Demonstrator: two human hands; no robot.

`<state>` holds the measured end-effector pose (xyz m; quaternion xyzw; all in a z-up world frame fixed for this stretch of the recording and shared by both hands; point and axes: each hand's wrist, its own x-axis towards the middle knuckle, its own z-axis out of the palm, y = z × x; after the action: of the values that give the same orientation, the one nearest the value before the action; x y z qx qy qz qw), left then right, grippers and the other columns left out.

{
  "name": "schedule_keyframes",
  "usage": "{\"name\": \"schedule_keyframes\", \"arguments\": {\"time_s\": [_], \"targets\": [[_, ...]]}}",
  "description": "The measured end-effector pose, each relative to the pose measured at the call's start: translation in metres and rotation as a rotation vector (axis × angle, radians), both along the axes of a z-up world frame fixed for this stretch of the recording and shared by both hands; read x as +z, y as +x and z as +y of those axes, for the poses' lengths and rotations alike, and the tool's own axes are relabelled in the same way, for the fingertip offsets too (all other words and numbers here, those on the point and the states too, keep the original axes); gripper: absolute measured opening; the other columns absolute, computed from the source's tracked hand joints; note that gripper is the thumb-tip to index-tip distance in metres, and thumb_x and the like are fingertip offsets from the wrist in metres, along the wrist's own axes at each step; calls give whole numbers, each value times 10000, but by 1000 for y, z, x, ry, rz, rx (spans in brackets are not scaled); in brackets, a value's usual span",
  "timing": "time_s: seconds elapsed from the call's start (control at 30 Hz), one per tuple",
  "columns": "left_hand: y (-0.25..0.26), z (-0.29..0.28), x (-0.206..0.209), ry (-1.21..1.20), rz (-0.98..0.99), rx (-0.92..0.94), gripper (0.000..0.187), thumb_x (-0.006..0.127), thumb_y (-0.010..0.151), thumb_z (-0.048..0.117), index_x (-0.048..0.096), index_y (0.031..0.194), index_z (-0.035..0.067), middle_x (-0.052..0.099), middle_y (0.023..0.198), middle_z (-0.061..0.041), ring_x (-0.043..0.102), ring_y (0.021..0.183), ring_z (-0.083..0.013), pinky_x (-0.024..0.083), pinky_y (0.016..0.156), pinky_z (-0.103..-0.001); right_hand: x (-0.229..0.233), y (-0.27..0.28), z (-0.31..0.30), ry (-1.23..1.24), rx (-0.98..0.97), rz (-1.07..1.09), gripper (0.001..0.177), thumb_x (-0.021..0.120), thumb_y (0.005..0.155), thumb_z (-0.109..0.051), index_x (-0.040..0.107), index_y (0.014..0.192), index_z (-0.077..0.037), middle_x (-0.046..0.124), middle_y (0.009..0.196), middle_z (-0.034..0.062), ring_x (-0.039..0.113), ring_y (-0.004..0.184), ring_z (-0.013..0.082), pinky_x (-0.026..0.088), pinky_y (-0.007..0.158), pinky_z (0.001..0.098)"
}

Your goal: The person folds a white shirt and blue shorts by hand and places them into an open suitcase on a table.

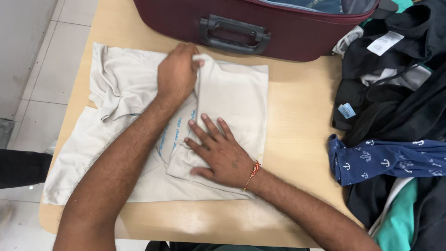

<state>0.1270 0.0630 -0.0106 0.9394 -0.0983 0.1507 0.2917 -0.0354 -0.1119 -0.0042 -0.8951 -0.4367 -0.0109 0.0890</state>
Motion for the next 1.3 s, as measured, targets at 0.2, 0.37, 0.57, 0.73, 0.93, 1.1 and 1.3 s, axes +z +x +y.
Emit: {"name": "schedule_keyframes", "arguments": {"time_s": [0.2,0.37,0.57,0.73,0.93,1.1,1.3], "targets": [[12,5,-8,210,-87,64,146,732,932,139,716,1054,60,677,1054,-121,627,986,-324,497,856,-474,-8,-8,13,32,89,76,774,565,938,-638,455,1531,-153,265,1685,174,177,1566,400,178,1240,613],[-11,-17,-17,219,-404,-169,233,655,1056,86,654,1267,-12,603,1293,-184,581,1182,-345,486,1006,-469,-1,-12,11,88,115,116,903,579,859,-704,443,1526,-111,312,1640,219,189,1539,427,165,1204,649],[-47,-93,5,145,-207,-402,654,729,834,500,633,1160,-58,594,1231,-279,535,1163,-412,423,992,-515,1,-20,4,38,166,201,949,591,829,-739,497,1458,-36,391,1531,263,262,1491,446,121,1221,659],[-34,-144,3,287,218,-253,511,692,892,434,613,1101,-25,677,1040,-223,666,964,-349,551,818,-477,-14,-38,-3,213,213,179,668,626,883,-481,614,1355,-8,522,1449,261,390,1427,434,218,1205,628],[-4,-177,-29,2,-13,-304,182,614,953,170,590,1029,7,721,798,-151,721,724,-297,589,685,-435,-17,-36,-18,311,191,-93,338,575,879,-133,711,1123,57,682,1226,235,581,1282,400,378,1179,593],[-2,-231,-20,-442,241,-338,199,596,1000,230,525,981,46,688,731,-117,700,667,-290,531,638,-450,3,-39,-59,199,71,-97,338,580,869,-134,691,1104,83,677,1167,234,605,1222,423,397,1155,587],[12,-259,-12,-769,176,-431,224,667,980,238,539,937,58,678,774,-88,676,667,-207,532,613,-367,24,-45,-68,6,-46,-89,480,611,790,-141,650,1226,56,614,1271,301,538,1286,460,417,1062,580]]}}
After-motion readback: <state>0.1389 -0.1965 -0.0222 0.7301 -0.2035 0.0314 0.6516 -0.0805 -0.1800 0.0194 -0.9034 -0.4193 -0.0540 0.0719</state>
